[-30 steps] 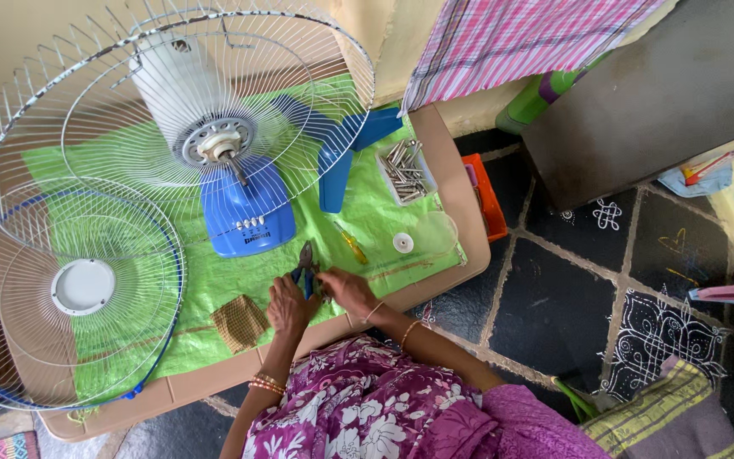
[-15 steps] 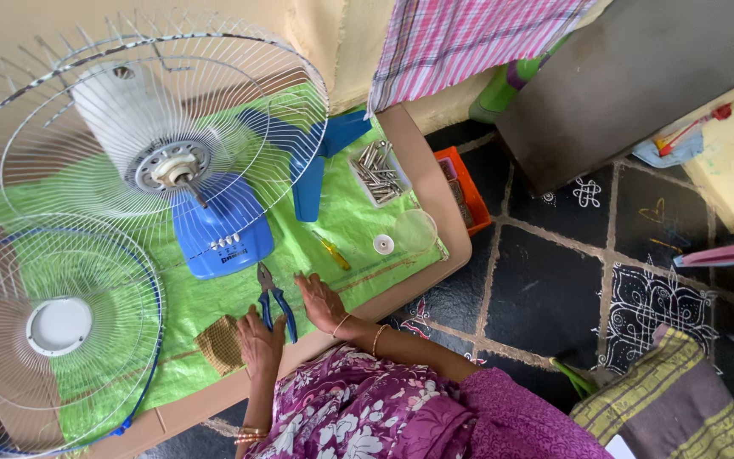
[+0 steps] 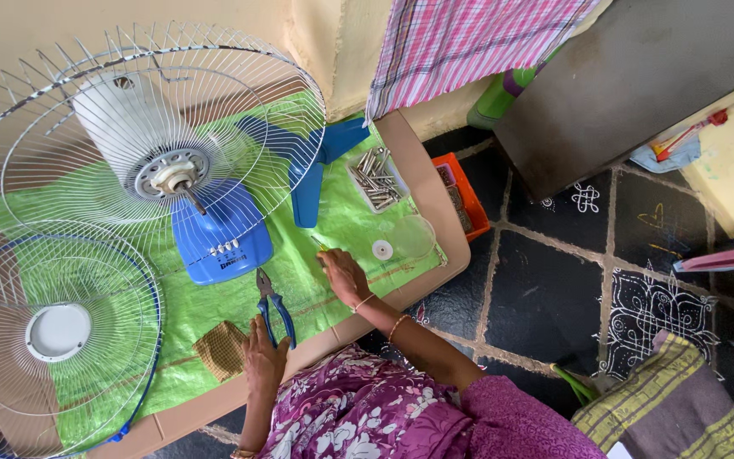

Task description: The person wipes the base and front grill of a disassembled electric fan with a cloth, then wipes the fan blades. They reattach the blades to the motor, secure them with a nut, and place the front grill back onto the fan.

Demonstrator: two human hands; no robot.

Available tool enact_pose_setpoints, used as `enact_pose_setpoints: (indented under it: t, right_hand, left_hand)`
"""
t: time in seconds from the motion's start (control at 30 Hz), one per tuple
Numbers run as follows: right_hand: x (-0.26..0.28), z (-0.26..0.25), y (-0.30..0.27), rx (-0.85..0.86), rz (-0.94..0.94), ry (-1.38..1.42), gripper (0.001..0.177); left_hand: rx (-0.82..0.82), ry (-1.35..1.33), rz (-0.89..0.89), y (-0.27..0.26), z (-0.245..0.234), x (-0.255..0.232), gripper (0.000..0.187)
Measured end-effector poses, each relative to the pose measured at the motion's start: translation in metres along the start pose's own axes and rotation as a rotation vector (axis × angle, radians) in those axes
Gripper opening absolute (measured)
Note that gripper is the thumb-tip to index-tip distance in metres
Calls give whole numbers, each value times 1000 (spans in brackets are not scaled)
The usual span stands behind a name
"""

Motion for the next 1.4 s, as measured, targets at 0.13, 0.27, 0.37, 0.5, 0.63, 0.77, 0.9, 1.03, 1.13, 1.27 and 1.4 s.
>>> enact_pose_setpoints:
  t: [0.13, 0.27, 0.37, 0.5, 0.63, 0.77, 0.9, 1.03, 1.13, 1.27, 1.4]
  right_hand:
    - [-21, 10, 4, 83, 63, -135, 46]
    - [-41, 7, 3, 34, 179, -112, 45]
    - [-49, 9, 1, 30, 220, -75, 40]
    - [-61, -8, 12, -120, 95, 60, 33]
    - [-105, -80, 21, -344, 145, -19, 21]
    - [-154, -156, 44, -440, 436, -134, 22]
    - [-184, -170, 64, -106, 737, -306, 16]
    - [-194, -157, 77, -214, 769, -115, 29]
    - [-205, -156, 85, -118, 887, -112, 40]
    - [-211, -155, 81, -28, 846, -148, 39]
    - [-216, -161, 86, 18, 907, -242, 35]
  left_hand:
    - [123, 100, -15, -5, -24, -19, 103]
    - [259, 307, 18, -2, -37, -37, 99]
    - [86, 443, 242, 10, -28, -51, 97]
    - [53, 399, 472, 39, -6, -65, 91]
    - [27, 454, 554, 66, 11, -78, 89]
    - [124, 469, 520, 83, 21, -86, 92]
    - [114, 499, 521, 84, 31, -87, 93]
    - [149, 498, 494, 84, 32, -88, 96]
    - [181, 459, 487, 88, 28, -93, 98]
    - [183, 472, 504, 95, 20, -96, 112]
    - [290, 549, 494, 117, 11, -102, 135]
Point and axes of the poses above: each hand's wrist, its own y-axis towards the middle knuckle, its own z-axis out of the palm, x = y × z, the point moved 2 cm from there along y, towards the middle knuckle, and after that the axes turned 14 degrees about y, right-handed, at the moved point
